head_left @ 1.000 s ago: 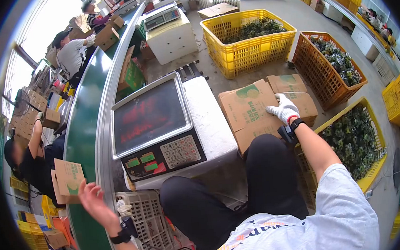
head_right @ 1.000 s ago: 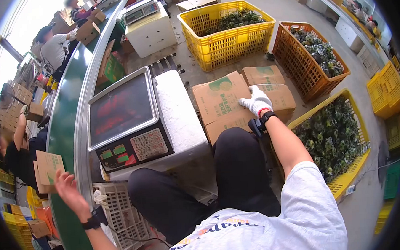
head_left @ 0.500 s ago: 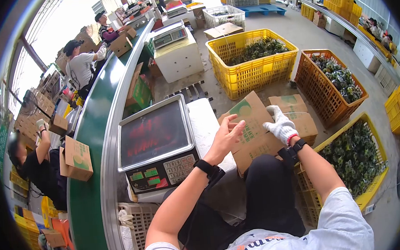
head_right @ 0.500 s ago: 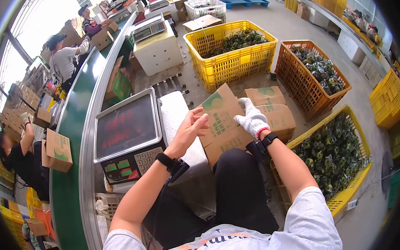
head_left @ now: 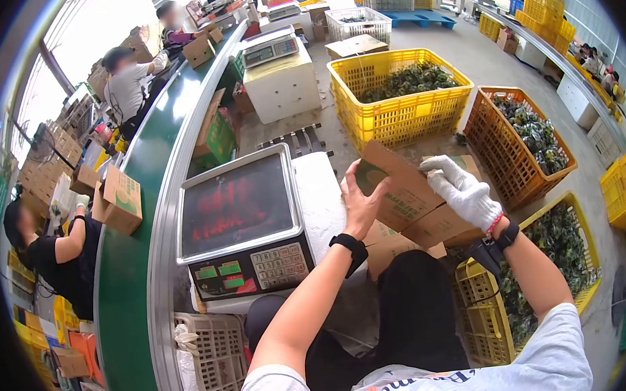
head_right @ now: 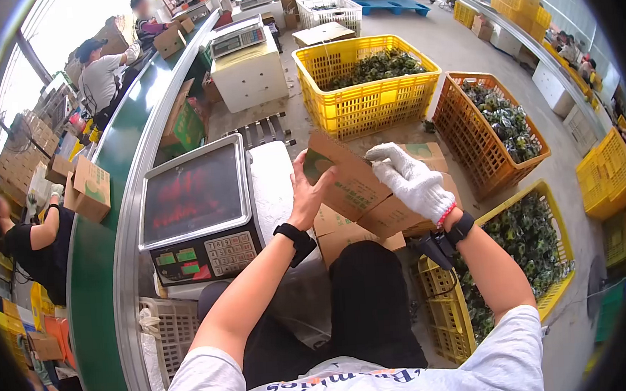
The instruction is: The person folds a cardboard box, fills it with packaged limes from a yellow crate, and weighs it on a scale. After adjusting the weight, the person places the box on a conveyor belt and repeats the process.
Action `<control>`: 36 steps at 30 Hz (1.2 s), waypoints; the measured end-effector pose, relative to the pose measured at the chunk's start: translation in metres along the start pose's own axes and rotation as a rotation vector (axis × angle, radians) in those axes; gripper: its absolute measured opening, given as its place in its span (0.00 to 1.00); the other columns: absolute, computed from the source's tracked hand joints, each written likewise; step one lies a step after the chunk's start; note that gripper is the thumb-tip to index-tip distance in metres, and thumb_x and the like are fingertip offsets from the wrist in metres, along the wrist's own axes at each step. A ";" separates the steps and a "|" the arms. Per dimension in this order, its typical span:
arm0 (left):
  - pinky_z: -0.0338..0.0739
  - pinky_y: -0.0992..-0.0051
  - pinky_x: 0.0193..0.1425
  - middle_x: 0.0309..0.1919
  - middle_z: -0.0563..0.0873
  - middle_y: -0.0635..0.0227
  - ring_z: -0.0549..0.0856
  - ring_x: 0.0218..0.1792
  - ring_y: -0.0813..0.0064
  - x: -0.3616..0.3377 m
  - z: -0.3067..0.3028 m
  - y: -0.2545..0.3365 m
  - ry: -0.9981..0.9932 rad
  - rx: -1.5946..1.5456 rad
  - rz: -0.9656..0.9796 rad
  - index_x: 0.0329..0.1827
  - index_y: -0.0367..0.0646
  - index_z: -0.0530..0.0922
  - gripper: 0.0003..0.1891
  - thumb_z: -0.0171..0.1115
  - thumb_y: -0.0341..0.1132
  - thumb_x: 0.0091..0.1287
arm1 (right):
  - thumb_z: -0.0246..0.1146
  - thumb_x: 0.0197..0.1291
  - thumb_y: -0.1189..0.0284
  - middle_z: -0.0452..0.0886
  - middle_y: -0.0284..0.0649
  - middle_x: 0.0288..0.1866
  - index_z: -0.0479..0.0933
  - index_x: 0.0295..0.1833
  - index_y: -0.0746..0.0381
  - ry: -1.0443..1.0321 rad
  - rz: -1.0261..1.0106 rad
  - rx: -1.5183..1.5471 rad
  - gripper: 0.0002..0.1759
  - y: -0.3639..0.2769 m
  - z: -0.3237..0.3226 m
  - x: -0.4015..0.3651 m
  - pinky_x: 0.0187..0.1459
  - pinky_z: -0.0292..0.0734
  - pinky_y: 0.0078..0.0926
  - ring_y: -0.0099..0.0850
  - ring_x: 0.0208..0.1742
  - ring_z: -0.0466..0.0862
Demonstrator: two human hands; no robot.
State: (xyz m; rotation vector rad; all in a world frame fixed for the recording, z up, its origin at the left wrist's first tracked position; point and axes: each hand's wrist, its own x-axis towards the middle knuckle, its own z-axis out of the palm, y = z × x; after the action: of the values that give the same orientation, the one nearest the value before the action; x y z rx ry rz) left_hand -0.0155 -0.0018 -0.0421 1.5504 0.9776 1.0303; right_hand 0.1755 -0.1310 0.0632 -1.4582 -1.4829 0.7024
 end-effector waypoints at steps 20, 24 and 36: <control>0.62 0.56 0.78 0.71 0.69 0.46 0.66 0.75 0.50 0.032 0.000 -0.021 -0.052 -0.143 -0.227 0.79 0.38 0.59 0.60 0.79 0.66 0.51 | 0.58 0.72 0.54 0.86 0.52 0.40 0.81 0.46 0.60 -0.077 0.061 -0.689 0.19 -0.006 0.018 0.039 0.48 0.80 0.42 0.49 0.46 0.86; 0.59 0.53 0.80 0.74 0.69 0.48 0.65 0.76 0.49 0.024 -0.005 -0.011 -0.113 -0.069 -0.022 0.80 0.46 0.59 0.57 0.79 0.61 0.51 | 0.59 0.72 0.57 0.85 0.50 0.31 0.79 0.38 0.59 0.131 -0.210 -1.063 0.17 0.005 0.013 0.073 0.37 0.79 0.51 0.52 0.36 0.86; 0.78 0.62 0.58 0.43 0.81 0.63 0.82 0.52 0.60 0.021 -0.051 0.046 -0.326 0.484 0.399 0.44 0.43 0.84 0.33 0.80 0.64 0.51 | 0.61 0.72 0.53 0.88 0.43 0.47 0.81 0.57 0.62 -0.119 0.222 -0.307 0.23 -0.008 -0.015 0.071 0.51 0.81 0.35 0.39 0.47 0.87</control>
State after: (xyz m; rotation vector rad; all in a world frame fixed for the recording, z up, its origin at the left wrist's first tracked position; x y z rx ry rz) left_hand -0.0525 0.0243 0.0137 2.3013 0.7327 0.7931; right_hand 0.1933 -0.0667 0.0918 -1.8639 -1.5862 0.7278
